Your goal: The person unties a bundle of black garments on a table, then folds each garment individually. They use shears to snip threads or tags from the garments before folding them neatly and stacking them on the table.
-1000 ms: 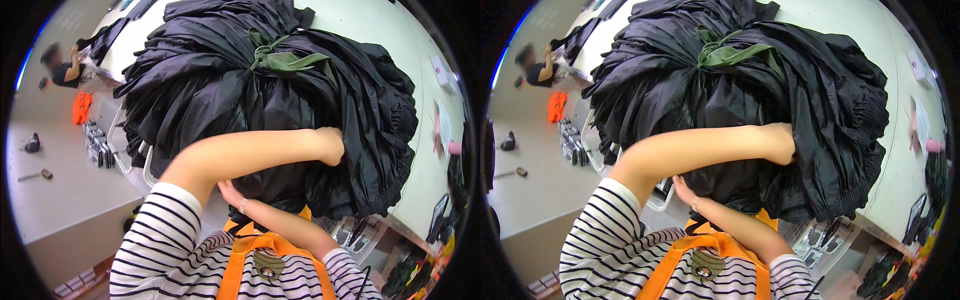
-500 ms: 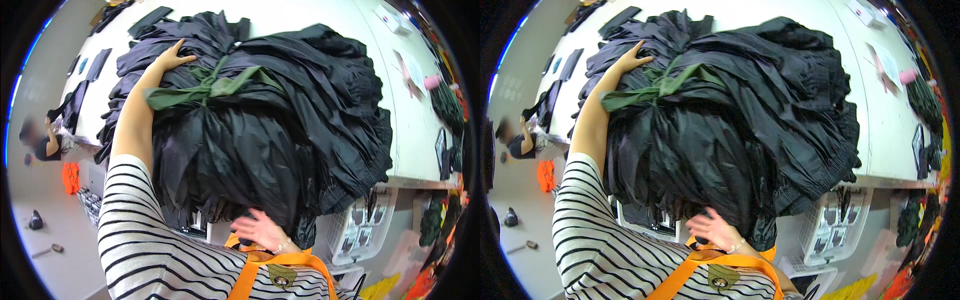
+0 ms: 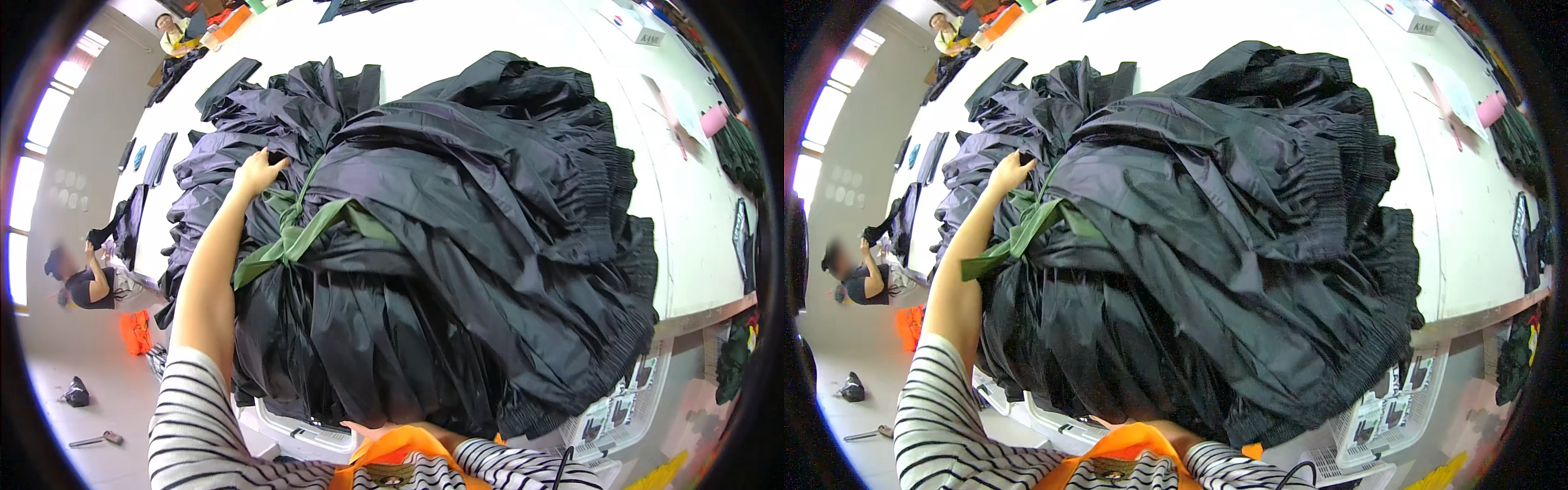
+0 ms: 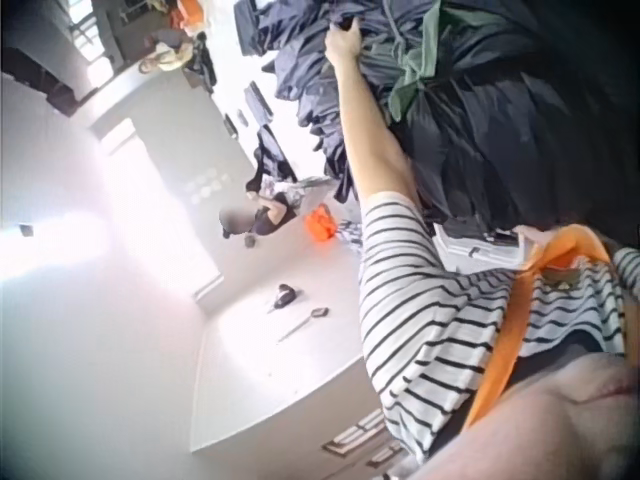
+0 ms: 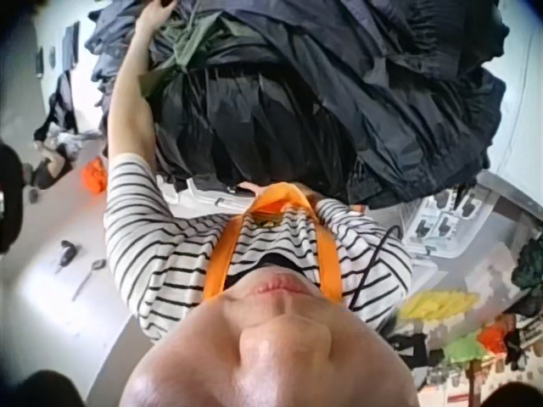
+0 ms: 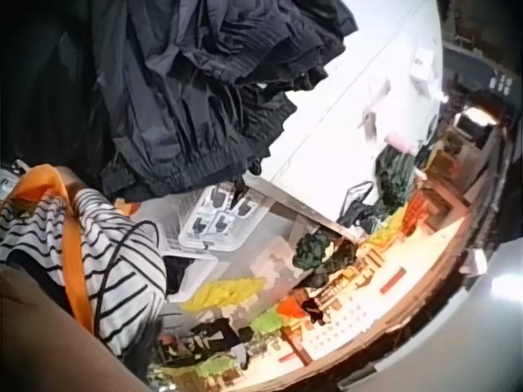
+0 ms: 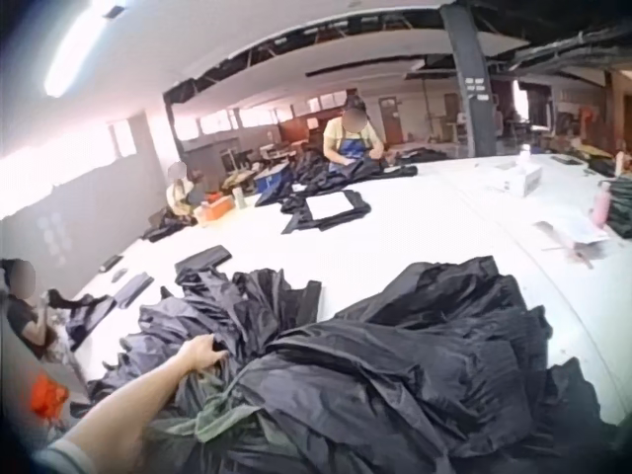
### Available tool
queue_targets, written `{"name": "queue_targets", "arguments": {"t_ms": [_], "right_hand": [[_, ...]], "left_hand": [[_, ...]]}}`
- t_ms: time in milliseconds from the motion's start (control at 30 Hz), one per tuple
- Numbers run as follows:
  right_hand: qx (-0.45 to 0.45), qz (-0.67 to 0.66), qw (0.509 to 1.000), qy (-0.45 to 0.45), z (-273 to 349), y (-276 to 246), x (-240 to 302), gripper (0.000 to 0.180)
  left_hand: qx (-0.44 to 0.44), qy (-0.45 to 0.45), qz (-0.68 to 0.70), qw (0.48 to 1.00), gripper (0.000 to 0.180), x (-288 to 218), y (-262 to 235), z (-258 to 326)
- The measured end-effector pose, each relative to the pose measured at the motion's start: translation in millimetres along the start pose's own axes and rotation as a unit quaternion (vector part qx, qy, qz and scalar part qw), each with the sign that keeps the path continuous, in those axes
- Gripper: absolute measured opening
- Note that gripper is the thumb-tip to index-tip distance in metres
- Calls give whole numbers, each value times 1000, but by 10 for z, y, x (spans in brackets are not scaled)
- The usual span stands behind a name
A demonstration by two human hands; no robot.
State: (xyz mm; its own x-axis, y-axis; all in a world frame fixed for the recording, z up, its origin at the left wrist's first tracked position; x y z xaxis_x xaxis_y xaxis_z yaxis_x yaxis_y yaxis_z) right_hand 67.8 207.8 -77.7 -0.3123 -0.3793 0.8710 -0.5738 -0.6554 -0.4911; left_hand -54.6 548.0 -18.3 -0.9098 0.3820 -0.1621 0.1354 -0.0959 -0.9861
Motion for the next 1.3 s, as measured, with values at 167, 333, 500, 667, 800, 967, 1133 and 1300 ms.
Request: {"name": "queue_targets", "arguments": {"t_ms": [167, 333, 500, 667, 800, 967, 1133, 1300], "right_hand": [[-500, 285, 739, 349, 357, -3567, -1192, 55], [-421, 240, 837, 255, 153, -1981, -900, 52], [-325, 19, 898, 295, 1441, 261, 101, 50], [-488, -86, 683, 537, 3101, 1062, 1122, 48], [-600, -39, 557, 572, 3884, 537, 1252, 46], [-634, 37, 560, 532, 4359, -745, 727, 44], [-596, 120, 623, 493, 4511, -2387, 137, 42], [-541, 183, 672, 472, 4374, -3713, -580, 40]], "left_hand": [[103, -30, -22, 994, 83, -231, -163, 96], [-104, 314, -28, 943, 115, -359, -966, -30], [167, 220, 220, 935, 88, -270, -153, -150], [108, 132, 183, 968, 40, -418, 127, -25], [115, 78, 155, 978, 48, -769, 159, 193], [114, -17, 173, 978, 66, -1436, 215, 367], [132, -188, 364, 903, 55, -1681, 1044, 579], [167, -281, 543, 774, 49, -2349, 1489, 930]]}}
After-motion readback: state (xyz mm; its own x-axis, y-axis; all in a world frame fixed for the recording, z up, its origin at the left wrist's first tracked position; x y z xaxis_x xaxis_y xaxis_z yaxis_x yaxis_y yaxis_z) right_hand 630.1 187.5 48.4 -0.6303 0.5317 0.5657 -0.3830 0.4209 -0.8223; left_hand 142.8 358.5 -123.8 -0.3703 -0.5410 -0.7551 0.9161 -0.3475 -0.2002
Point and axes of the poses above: each hand's wrist, its own z-axis away from the middle knuckle, its own y-axis out of the palm, x = y × z, the point moved 5 cm from there along -z, towards the middle knuckle, and after that the axes turned 12 degrees about z, right-handed, at the moved point
